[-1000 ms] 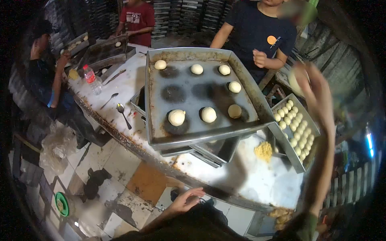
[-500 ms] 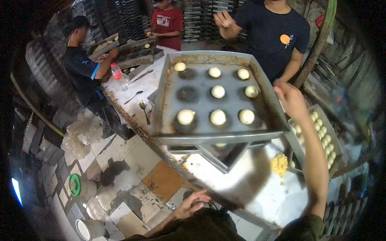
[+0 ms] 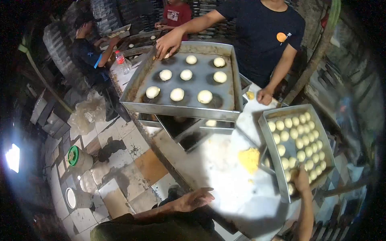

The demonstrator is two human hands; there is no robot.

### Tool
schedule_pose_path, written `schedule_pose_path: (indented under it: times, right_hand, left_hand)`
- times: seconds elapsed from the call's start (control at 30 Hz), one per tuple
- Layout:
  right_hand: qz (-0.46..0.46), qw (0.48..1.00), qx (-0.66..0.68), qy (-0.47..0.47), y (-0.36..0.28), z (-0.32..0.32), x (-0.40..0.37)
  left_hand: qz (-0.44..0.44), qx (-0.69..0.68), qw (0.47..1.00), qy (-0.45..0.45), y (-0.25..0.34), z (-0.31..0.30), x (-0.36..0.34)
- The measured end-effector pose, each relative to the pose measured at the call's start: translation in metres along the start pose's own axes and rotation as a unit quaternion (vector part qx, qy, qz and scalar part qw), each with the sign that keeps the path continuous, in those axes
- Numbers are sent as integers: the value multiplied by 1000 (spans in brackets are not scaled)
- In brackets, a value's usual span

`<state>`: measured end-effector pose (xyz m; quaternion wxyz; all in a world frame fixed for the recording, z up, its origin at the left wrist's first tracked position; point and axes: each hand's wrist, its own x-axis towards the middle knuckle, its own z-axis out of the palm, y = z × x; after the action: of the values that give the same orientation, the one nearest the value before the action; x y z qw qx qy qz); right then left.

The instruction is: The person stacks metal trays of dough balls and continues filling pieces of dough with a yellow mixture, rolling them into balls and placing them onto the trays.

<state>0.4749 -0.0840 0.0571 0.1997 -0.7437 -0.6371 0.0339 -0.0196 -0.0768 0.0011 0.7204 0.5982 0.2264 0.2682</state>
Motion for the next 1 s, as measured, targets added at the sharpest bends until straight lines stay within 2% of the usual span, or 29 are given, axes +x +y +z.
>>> schedule_pose_path:
  times: [0.07,0.1,0.13,0.2,0.23,0.27,0.3,0.33,0.37,0.4,0.47,0.5,0.53,0.57,0.6,0.63,0.67,0.7,0.73,0.77,0.8,0.83,0.87,0.9,0.93,0.97,1.0]
  right_hand:
    - [106,990,92,-28,-29,-23,5]
    - [107,982,157,21,4,-11,3]
    - [92,982,134,98,-23,-21,4]
    - [121,950,175,227,-114,-40,-9]
    - [49,932,242,265,-144,-31,-17]
    - [1,920,239,312,-209,-18,-31]
    - [-5,925,229,302,-265,3,-50]
    - [-54,943,224,242,-311,24,-71]
    - [-154,951,233,135,-364,36,-88]
    - [-337,922,175,-76,-398,44,-95]
    - [-307,886,256,-234,-448,57,-128]
    - [-306,887,257,-232,-464,66,-136]
    - [-266,893,313,-185,-476,76,-140]
    - [-222,892,368,-142,-487,85,-144]
    - [-208,924,309,-88,-500,93,-139]
    - [-252,917,303,61,-504,128,-129]
    - [-207,952,223,19,-488,154,-128]
    - [-15,895,443,-55,-477,174,-124]
    - [22,897,438,-57,-467,181,-115]
    - [46,929,361,-68,-459,175,-112]
    - [6,975,223,-4,-429,190,-110]
    - [-14,988,154,8,-414,176,-102]
    - [-82,982,137,97,-389,173,-95]
    - [-51,991,95,75,-352,172,-87]
    - [39,989,33,136,-328,173,-80]
    - [43,974,-2,224,-312,162,-72]
    - [84,971,-30,223,-291,153,-64]
  left_hand:
    - [67,44,996,-31,12,5,5]
    - [101,14,994,-38,13,6,5]
    - [107,19,993,-35,15,2,8]
    - [-33,-119,990,-67,15,-3,7]
    - [-46,-258,965,-23,23,2,0]
    - [-45,-255,966,-22,32,3,-6]
    - [-18,-360,933,-17,42,0,-13]
    - [10,-459,888,-15,48,-6,-21]
    - [0,-500,866,5,46,-15,-31]
    - [-3,-498,867,3,40,-31,-47]
    - [-53,-401,909,99,27,-64,-87]
    - [-16,-363,916,169,26,-71,-110]
    - [28,-366,900,236,8,-73,-127]
    - [28,-354,910,214,-9,-78,-135]
    - [21,-344,919,193,-18,-75,-146]
    - [79,-364,917,144,1,-58,-157]
    - [-48,-421,878,221,23,-38,-157]
    - [-79,-471,861,177,20,-50,-160]
    - [-104,-519,838,134,13,-64,-161]
    - [-126,-539,821,137,9,-72,-166]
    - [-136,-533,825,131,14,-77,-171]
    - [-142,-531,823,141,22,-80,-174]
    - [-151,-529,822,149,26,-80,-172]
    - [-152,-533,817,161,18,-81,-169]
    - [-173,-525,820,148,5,-82,-164]
    - [-162,-467,854,163,-13,-81,-155]
    - [-151,-409,883,173,-30,-76,-144]
